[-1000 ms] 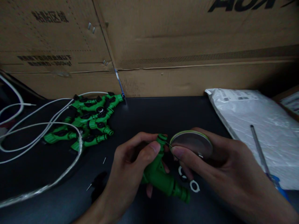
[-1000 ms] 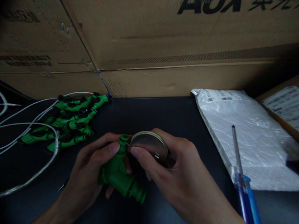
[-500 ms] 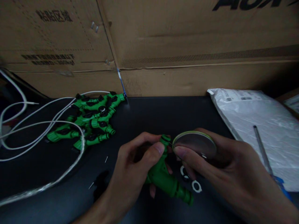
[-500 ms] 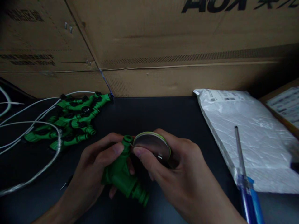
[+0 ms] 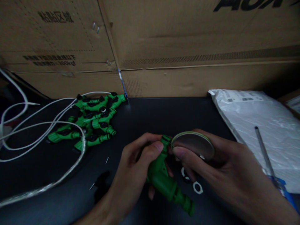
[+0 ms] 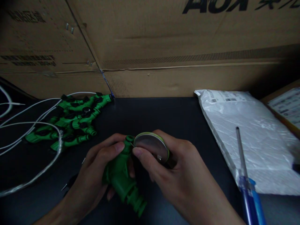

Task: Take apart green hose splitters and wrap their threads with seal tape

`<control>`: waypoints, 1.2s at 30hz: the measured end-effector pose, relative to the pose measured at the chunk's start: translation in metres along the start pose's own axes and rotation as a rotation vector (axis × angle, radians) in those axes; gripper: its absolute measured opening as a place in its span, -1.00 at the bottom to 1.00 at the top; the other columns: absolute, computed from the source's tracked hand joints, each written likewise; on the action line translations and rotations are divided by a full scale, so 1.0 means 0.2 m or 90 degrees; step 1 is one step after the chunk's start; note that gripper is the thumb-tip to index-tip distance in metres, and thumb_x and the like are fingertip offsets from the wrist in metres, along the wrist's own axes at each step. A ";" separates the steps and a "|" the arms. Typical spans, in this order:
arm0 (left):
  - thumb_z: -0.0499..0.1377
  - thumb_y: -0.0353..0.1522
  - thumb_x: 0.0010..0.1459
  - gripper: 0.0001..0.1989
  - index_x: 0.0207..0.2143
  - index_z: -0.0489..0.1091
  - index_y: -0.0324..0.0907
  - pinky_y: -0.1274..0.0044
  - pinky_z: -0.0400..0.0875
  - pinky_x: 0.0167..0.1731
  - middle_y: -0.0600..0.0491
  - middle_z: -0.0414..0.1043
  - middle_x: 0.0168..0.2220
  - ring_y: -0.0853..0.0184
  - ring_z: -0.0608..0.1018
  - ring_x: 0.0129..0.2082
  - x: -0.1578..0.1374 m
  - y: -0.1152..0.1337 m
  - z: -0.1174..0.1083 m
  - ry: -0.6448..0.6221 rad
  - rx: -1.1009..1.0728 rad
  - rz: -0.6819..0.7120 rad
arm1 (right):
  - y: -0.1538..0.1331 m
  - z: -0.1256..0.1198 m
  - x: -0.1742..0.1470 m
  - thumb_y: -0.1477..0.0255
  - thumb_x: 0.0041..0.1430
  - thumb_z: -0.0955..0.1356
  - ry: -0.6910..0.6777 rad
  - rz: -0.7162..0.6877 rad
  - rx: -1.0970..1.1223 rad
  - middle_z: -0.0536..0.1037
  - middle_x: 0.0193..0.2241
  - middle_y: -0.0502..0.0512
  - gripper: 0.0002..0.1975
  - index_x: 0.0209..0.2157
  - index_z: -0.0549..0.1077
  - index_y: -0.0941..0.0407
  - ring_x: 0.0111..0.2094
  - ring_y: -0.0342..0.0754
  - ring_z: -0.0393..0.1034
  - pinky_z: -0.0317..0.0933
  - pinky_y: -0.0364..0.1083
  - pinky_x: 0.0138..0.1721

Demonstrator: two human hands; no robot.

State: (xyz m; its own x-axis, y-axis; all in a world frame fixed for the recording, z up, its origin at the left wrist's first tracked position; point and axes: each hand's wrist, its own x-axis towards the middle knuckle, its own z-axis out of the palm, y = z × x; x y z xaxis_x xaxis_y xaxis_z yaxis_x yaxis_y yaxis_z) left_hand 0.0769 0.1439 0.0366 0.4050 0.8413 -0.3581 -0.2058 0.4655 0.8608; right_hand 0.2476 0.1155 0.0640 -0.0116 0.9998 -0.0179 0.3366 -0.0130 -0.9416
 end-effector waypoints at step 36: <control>0.28 -0.14 0.21 -0.68 -0.17 0.52 -0.21 0.75 0.21 -0.83 0.10 0.49 -0.58 0.45 0.40 -0.70 0.00 0.01 0.00 0.080 0.073 0.088 | -0.01 -0.03 0.00 0.24 0.24 0.46 -0.056 0.077 0.042 0.41 -0.66 -0.07 -0.75 -0.46 0.52 0.08 -0.60 -0.18 0.31 0.23 -0.25 -0.60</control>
State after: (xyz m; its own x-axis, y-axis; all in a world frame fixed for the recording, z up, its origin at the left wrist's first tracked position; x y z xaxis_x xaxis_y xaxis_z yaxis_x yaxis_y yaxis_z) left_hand 0.0761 0.1454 0.0385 0.2638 0.9261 -0.2699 -0.1468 0.3151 0.9376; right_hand 0.2531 0.1152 0.0686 -0.0589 0.9856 -0.1586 0.2776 -0.1365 -0.9510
